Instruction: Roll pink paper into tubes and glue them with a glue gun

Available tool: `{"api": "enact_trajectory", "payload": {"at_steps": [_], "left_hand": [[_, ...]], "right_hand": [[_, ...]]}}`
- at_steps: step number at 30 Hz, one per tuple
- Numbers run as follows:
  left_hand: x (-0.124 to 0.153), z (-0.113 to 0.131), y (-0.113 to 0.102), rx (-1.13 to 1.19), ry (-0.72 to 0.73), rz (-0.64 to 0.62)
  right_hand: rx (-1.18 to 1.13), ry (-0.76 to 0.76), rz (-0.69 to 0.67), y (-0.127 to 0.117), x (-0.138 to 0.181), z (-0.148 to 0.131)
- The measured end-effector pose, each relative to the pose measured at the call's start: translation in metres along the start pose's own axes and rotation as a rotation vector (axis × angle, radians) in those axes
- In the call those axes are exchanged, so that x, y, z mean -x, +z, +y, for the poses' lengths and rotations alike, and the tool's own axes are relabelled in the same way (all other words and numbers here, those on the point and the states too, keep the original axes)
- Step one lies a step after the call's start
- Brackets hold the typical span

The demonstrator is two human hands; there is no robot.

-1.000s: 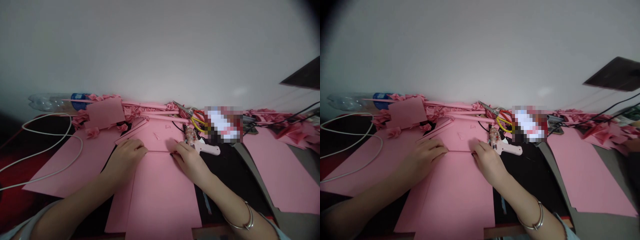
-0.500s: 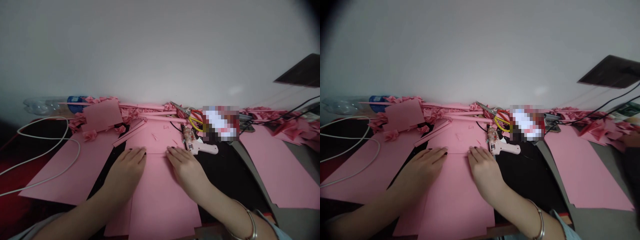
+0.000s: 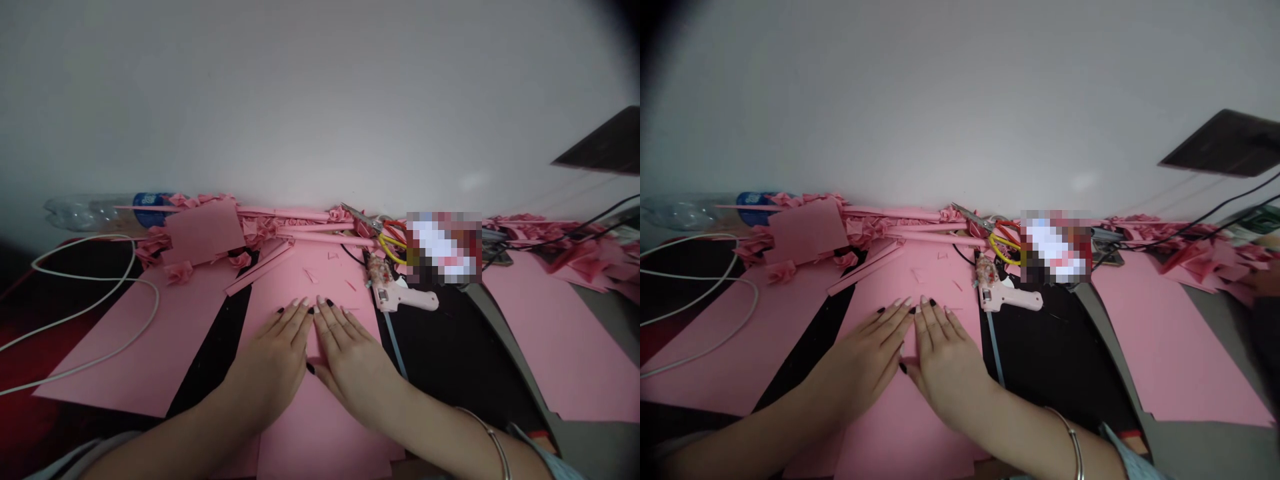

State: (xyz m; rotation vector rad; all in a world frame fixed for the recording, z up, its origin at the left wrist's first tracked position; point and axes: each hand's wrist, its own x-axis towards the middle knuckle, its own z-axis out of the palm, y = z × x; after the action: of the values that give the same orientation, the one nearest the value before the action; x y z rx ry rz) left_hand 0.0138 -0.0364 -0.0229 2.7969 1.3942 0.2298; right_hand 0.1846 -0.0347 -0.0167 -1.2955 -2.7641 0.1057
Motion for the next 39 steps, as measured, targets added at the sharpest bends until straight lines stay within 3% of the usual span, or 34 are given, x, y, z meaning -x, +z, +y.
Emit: {"api": "enact_trajectory", "payload": {"at_steps": [10,15,19,23,27,31,39], "left_hand": [[0.009,-0.007,-0.017,-0.212,-0.102,-0.106],[0.007,-0.009,-0.025,-0.222,-0.171,-0.086],[0.002,-0.015,-0.028,-0.149,-0.15,-0.039],[-0.002,-0.026,-0.027,-0.027,-0.175,0.104],[-0.006,-0.035,-0.022,0.059,-0.212,0.081],[-0.01,-0.046,-0.015,0.2,-0.234,0.06],[-0.013,-0.058,-0.006,0.403,-0.177,0.134]], "right_hand": [[0.163,0.128,-0.014,-0.014,0.012,0.017],[0.18,0.125,0.054,-0.009,0.014,0.024],[-0.003,0.103,0.158,-0.01,0.007,0.031],[-0.239,0.093,0.243,-0.01,-0.002,0.04],[-0.391,0.168,0.219,-0.006,-0.009,0.045],[-0.455,0.234,0.186,-0.004,-0.011,0.046],[-0.421,0.181,0.253,-0.005,-0.012,0.048]]}}
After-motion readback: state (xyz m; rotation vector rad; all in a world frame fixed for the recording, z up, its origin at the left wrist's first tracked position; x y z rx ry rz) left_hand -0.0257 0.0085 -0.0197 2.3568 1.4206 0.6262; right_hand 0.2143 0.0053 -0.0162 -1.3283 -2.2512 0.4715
